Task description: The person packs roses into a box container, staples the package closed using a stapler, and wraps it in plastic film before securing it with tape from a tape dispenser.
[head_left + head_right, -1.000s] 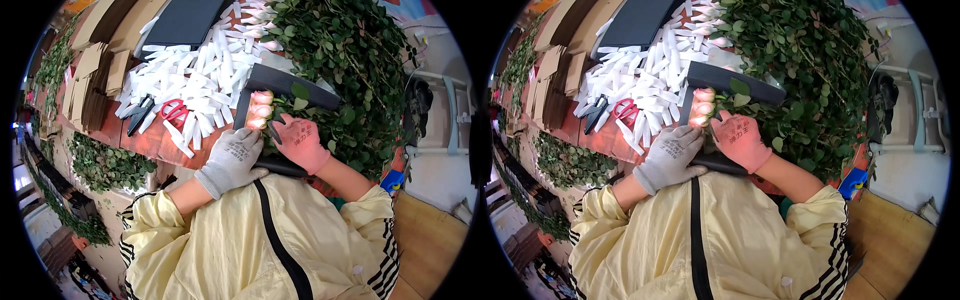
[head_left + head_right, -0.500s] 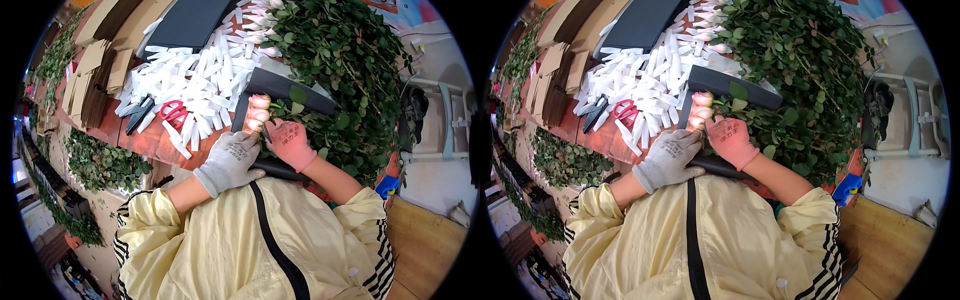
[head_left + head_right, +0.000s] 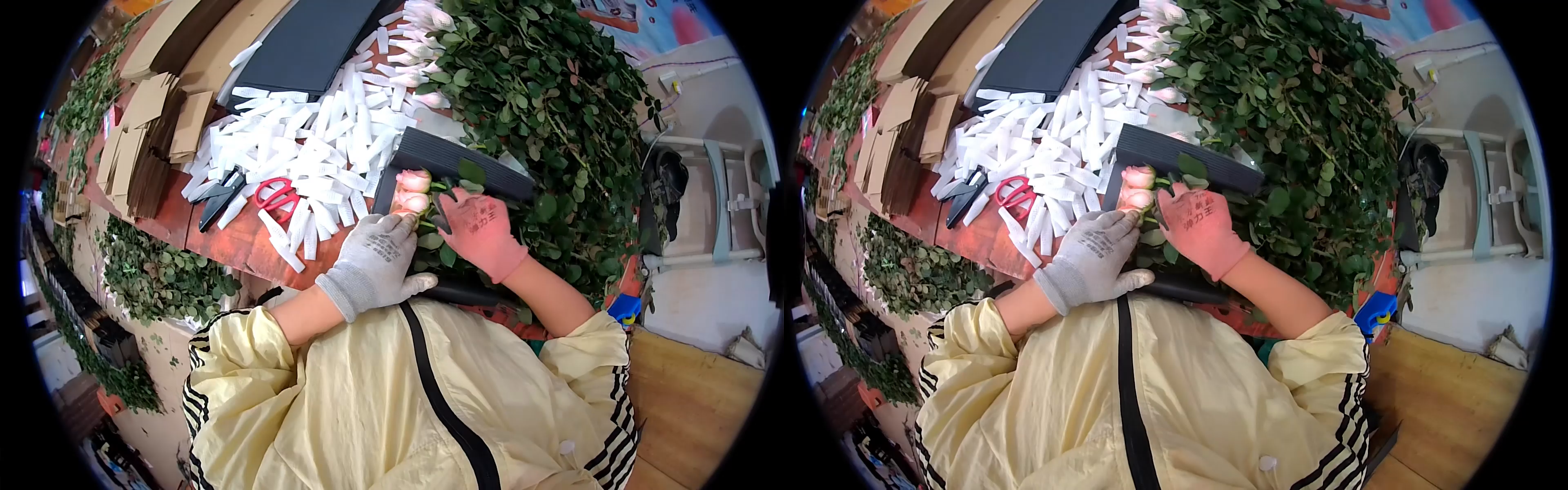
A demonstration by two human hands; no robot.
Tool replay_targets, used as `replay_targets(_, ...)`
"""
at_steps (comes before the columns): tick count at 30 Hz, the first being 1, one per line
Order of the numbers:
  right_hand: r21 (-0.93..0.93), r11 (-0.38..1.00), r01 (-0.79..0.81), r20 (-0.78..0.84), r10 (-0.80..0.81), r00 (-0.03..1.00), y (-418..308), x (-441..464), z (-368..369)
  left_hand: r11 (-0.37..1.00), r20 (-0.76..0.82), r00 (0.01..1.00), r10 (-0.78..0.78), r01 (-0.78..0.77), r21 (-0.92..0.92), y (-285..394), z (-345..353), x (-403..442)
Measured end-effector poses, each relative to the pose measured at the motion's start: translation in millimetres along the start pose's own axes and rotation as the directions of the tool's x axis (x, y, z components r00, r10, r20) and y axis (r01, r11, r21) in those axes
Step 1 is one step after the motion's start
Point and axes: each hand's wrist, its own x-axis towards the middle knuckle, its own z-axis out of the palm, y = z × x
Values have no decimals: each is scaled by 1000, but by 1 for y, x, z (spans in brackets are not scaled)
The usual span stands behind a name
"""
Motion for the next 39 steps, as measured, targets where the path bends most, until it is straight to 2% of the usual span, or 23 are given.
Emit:
replay_targets(2,-27,999,-23,152,27,988,-1,8,14,998,20,1000,5,-4,-61,0,0,0)
replay_targets(3,-29,999,-15,151,19,988,-2,9,17,998,15,1000,-3,3,-62,0,-1,0)
replay_targets(6,-94,991,90,-52,-95,994,-1,7,29,996,45,999,4,0,-92,-1,-5,2)
replay_targets(8,-81,994,80,-76,-86,993,-3,1,31,995,-125,991,37,-49,-90,-3,-9,7)
replay_targets(9,-66,995,70,-99,-76,992,-3,1,29,995,-130,991,41,-52,-87,-4,-7,11)
replay_targets(10,-21,999,49,32,-48,998,1,1,24,995,-185,980,67,-79,-56,-5,-2,16)
replay_targets(11,-22,999,44,34,-43,998,0,-1,15,994,-237,967,95,-104,-24,-5,4,19)
replay_targets(12,-10,1000,0,-11,0,1000,1,-1,7,997,-155,986,67,-73,-33,-5,6,19)
replay_targets(13,4,999,-41,-57,42,998,2,-1,3,997,-155,985,72,-78,-29,-6,6,20)
replay_targets(14,-31,999,-34,-336,22,942,4,0,13,998,-122,990,63,-66,-22,-7,5,21)
replay_targets(15,-25,999,-44,-331,33,943,5,2,19,998,-82,995,55,-57,-18,-5,6,20)
replay_targets(17,-99,995,-25,-114,14,993,12,13,27,998,-66,996,63,-63,-10,-3,5,20)
replay_targets(18,-86,994,-62,28,64,998,14,18,34,998,-60,996,59,-59,0,-3,4,21)
replay_targets(24,-50,997,-51,-116,45,992,20,14,46,999,-58,997,51,-51,-8,-8,4,21)
replay_targets(28,12,996,-88,-140,89,986,17,10,43,998,-81,995,56,-59,-29,-11,9,19)
replay_targets(30,-110,993,-38,-198,16,980,18,13,48,998,-56,997,59,-60,-7,-8,5,20)
replay_targets(31,-104,993,-57,-203,35,978,18,13,47,998,-35,998,59,-58,17,-8,2,22)
replay_targets(32,-106,992,-68,-128,54,990,17,15,43,996,-21,997,78,-77,37,-16,7,23)
replay_targets(33,-100,991,-90,-54,85,995,14,16,43,981,-140,983,118,-137,-135,-29,15,25)
replay_targets(34,-76,989,-130,-67,125,990,14,15,45,930,-252,958,136,-211,-301,-41,22,24)
replay_targets(35,-61,994,-96,-77,92,993,17,14,48,832,-212,974,-81,-50,-552,-47,11,24)
replay_targets(37,-21,994,-108,-100,106,989,17,14,52,926,-247,962,-118,16,-378,-78,14,20)
replay_targets(39,-81,993,-88,-177,72,982,15,12,49,951,-221,973,-59,-13,-310,-95,35,20)
